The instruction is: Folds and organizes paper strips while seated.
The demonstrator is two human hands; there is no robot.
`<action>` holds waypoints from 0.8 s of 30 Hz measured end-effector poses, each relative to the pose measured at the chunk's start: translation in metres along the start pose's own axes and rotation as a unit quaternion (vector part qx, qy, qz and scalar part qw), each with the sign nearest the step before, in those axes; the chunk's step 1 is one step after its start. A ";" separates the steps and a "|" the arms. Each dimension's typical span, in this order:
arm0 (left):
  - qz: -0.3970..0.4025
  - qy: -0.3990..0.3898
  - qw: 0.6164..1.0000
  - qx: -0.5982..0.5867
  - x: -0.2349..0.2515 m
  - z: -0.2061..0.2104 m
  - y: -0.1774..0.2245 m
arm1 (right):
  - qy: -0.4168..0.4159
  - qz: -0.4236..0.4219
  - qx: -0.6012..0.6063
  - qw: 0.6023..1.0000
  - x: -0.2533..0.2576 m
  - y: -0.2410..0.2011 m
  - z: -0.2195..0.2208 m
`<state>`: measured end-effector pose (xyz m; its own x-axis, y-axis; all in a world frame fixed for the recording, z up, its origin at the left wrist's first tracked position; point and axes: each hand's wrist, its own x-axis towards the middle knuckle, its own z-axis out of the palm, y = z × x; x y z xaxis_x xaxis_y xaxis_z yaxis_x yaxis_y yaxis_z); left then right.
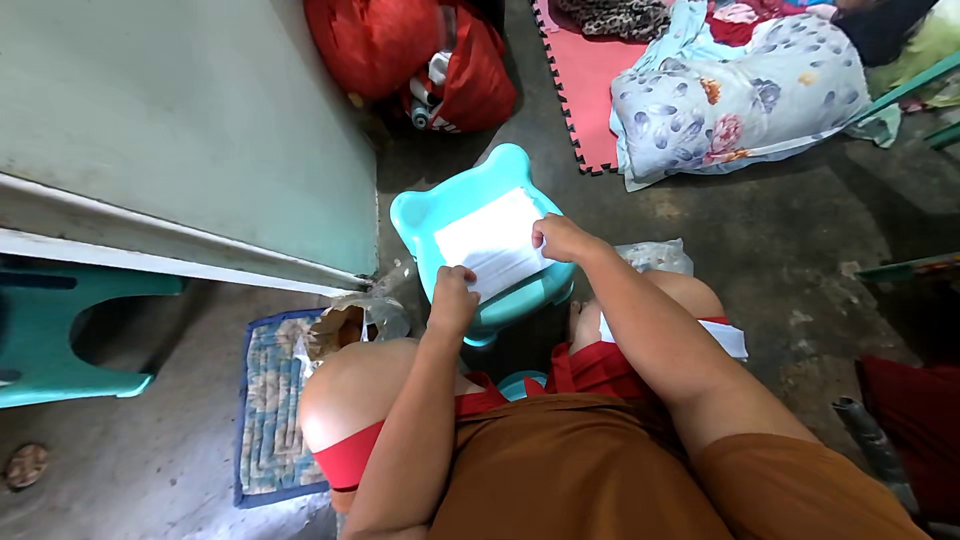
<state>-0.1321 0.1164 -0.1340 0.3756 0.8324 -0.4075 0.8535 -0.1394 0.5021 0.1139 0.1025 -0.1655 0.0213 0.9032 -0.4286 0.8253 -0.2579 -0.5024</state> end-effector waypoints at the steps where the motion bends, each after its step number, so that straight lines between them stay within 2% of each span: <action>1: 0.001 0.003 1.000 -0.001 0.000 0.000 0.000 | -0.003 0.002 0.000 1.000 -0.001 0.000 -0.001; 9: -0.019 -0.018 0.999 0.027 0.002 0.003 -0.002 | -0.007 0.022 -0.026 0.999 -0.003 -0.001 -0.003; 14: -0.092 -0.033 0.993 0.059 -0.002 -0.013 -0.001 | -0.035 0.174 -0.060 0.982 -0.018 -0.016 -0.023; 16: -0.111 -0.012 0.992 0.065 -0.003 -0.024 -0.003 | -0.013 0.215 -0.035 0.976 -0.026 -0.019 -0.039; 18: -0.101 0.023 0.993 0.058 -0.003 -0.033 -0.004 | 0.049 0.199 0.030 0.978 -0.035 -0.015 -0.057; 20: -0.065 0.054 0.996 0.043 -0.004 -0.036 0.001 | 0.119 0.149 0.113 0.975 -0.048 -0.014 -0.076; 24: 0.076 0.060 0.995 -0.012 -0.011 -0.026 0.033 | 0.211 0.027 0.290 0.933 -0.089 -0.033 -0.112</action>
<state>-0.1182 0.1165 -0.0928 0.4523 0.8611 -0.2321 0.7807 -0.2564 0.5698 0.1480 0.0684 -0.0270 0.3752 0.9068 -0.1920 0.3750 -0.3380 -0.8632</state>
